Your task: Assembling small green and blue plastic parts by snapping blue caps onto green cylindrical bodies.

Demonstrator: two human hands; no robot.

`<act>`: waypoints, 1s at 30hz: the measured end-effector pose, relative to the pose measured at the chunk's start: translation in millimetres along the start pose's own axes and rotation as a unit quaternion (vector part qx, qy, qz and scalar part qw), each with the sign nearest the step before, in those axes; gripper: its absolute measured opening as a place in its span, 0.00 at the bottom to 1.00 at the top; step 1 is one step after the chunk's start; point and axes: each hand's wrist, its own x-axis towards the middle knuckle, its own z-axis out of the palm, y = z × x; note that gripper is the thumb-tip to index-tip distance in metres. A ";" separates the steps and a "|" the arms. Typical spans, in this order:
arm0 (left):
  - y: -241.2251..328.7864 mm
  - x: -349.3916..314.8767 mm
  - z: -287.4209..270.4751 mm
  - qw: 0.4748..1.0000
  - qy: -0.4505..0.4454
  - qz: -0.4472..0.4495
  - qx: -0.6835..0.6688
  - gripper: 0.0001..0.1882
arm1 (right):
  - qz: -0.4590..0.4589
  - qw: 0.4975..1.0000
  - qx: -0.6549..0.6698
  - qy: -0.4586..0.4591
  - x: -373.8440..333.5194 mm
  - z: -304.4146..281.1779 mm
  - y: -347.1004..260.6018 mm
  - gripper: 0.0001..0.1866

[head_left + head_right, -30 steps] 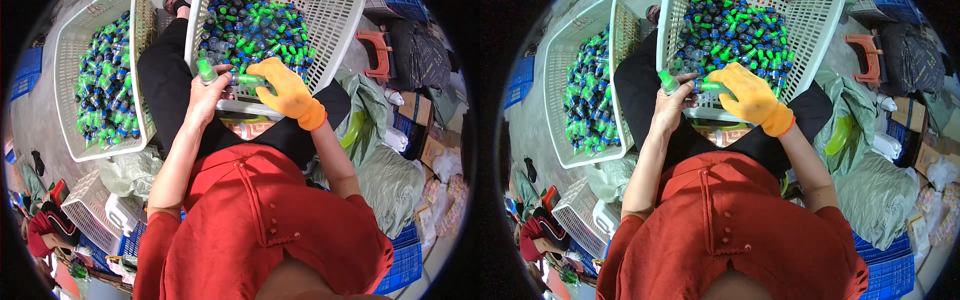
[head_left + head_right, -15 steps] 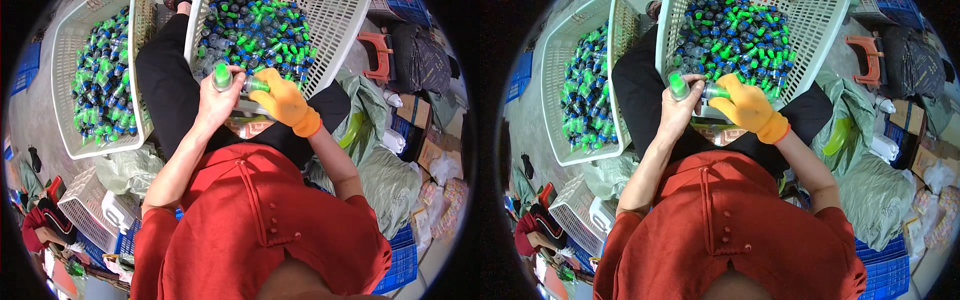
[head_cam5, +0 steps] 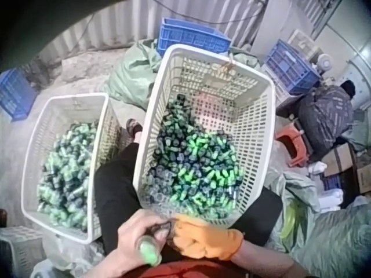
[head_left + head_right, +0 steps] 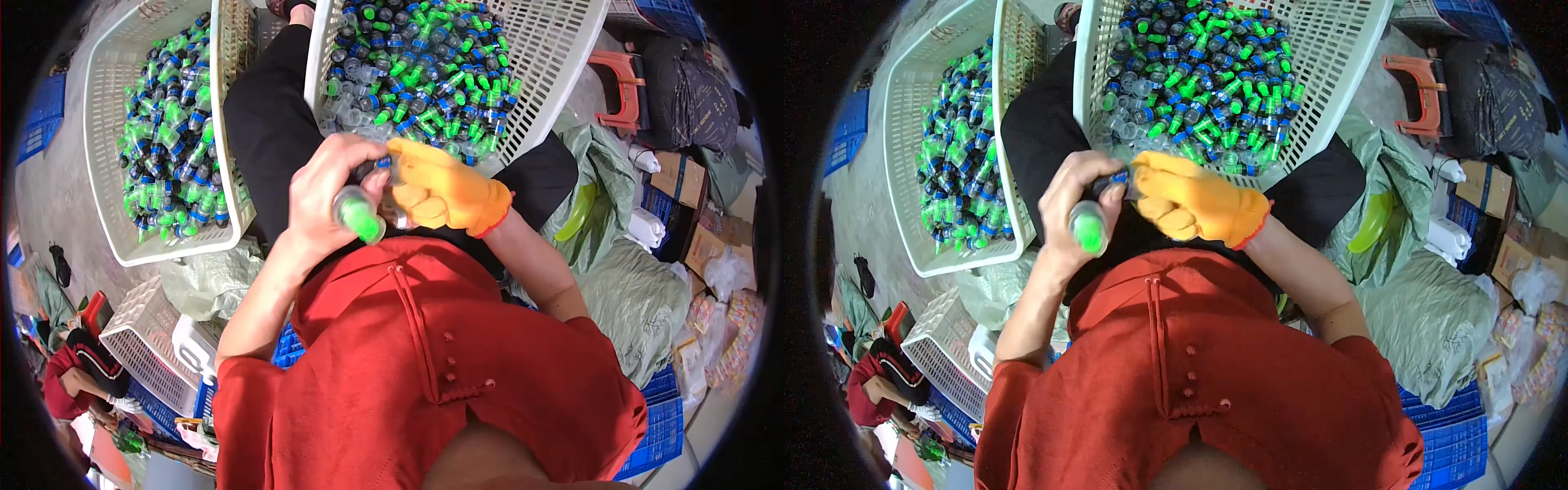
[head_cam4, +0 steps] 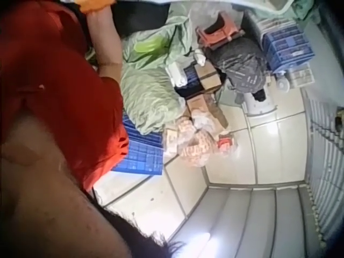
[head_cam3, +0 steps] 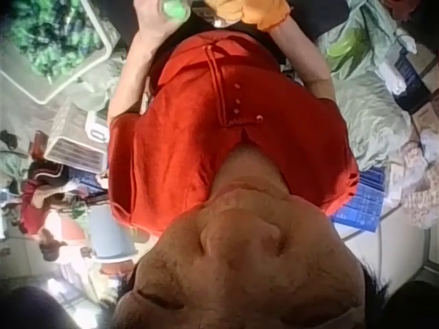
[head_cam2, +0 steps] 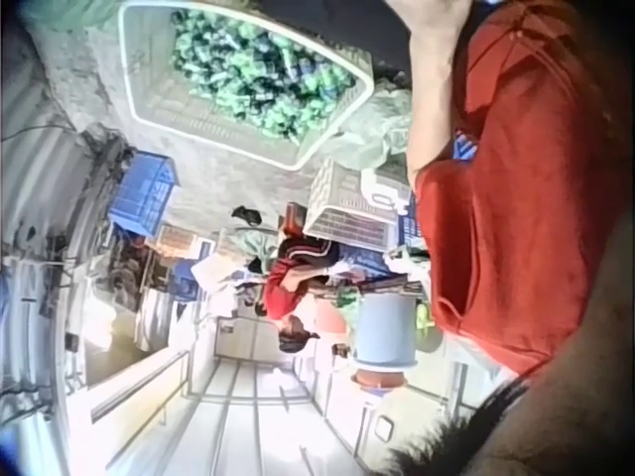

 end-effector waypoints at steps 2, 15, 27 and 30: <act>8.3 4.0 -30.7 0.996 -0.030 -0.005 0.079 0.12 | 0.047 0.995 0.062 -0.066 16.7 0.7 -7.2 0.19; -67.7 69.6 -15.0 0.946 -0.087 -0.236 0.204 0.18 | -0.137 0.862 -0.457 0.172 113.8 -77.1 123.7 0.21; -166.9 63.8 81.9 0.949 -0.140 -0.261 0.111 0.21 | 0.045 0.949 0.189 0.249 -29.0 -98.1 89.7 0.19; -114.2 51.3 61.3 0.791 -0.043 -0.521 -0.317 0.15 | 0.015 0.934 0.214 0.285 -25.1 -69.0 82.9 0.23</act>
